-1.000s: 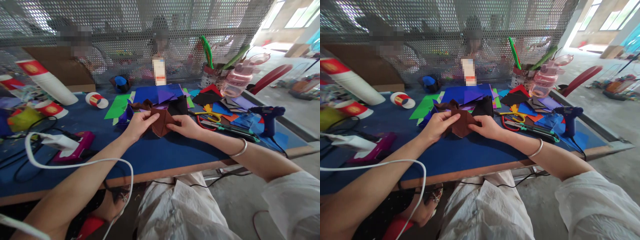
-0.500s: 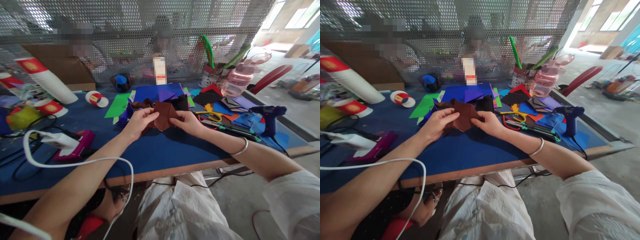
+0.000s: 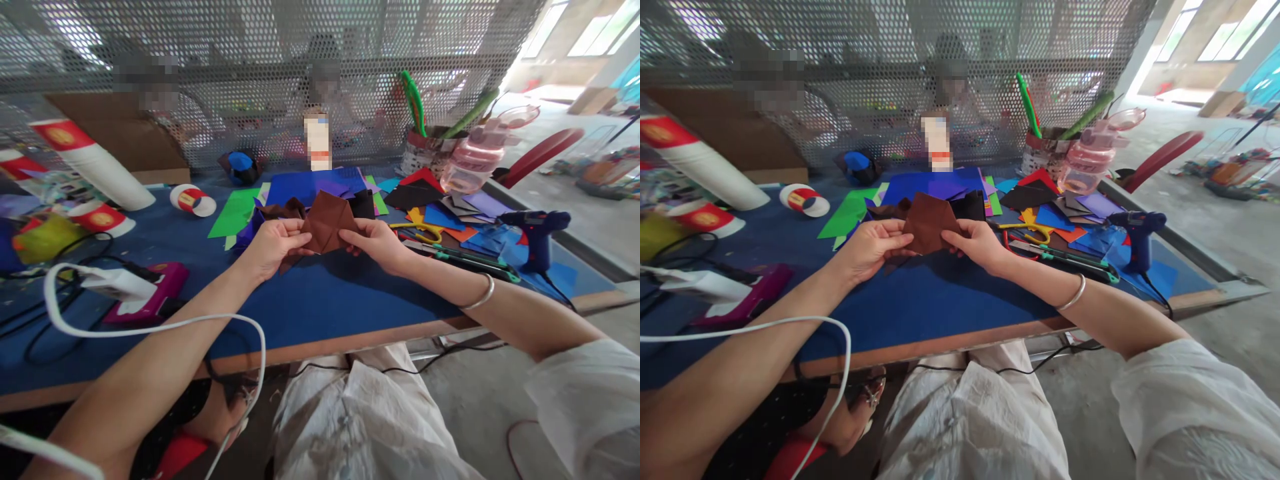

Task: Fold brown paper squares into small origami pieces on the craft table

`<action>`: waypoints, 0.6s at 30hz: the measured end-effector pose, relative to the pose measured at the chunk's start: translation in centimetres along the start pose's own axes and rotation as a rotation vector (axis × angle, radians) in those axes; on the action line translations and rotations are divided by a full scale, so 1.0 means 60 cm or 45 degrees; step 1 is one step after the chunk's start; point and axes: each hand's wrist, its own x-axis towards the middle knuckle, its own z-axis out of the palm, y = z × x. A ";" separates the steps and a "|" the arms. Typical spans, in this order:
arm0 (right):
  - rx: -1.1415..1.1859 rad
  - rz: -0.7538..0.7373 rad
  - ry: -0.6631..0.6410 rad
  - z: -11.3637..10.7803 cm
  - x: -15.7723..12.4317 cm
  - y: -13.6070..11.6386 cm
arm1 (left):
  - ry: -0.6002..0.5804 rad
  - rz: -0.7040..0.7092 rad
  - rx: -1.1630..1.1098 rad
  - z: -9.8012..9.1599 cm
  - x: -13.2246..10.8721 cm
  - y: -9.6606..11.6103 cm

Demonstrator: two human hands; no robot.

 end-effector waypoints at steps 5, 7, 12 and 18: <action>0.073 0.067 -0.086 0.002 -0.001 -0.003 | 0.055 0.055 0.025 -0.002 0.001 0.001; 0.090 0.079 -0.101 0.003 -0.002 -0.005 | 0.060 0.064 0.040 0.001 -0.001 0.001; 0.113 0.073 -0.110 0.006 -0.003 -0.002 | 0.058 0.073 0.026 0.012 -0.007 -0.002; 0.130 0.047 -0.027 0.006 -0.002 0.006 | 0.096 0.068 -0.022 0.013 -0.004 -0.006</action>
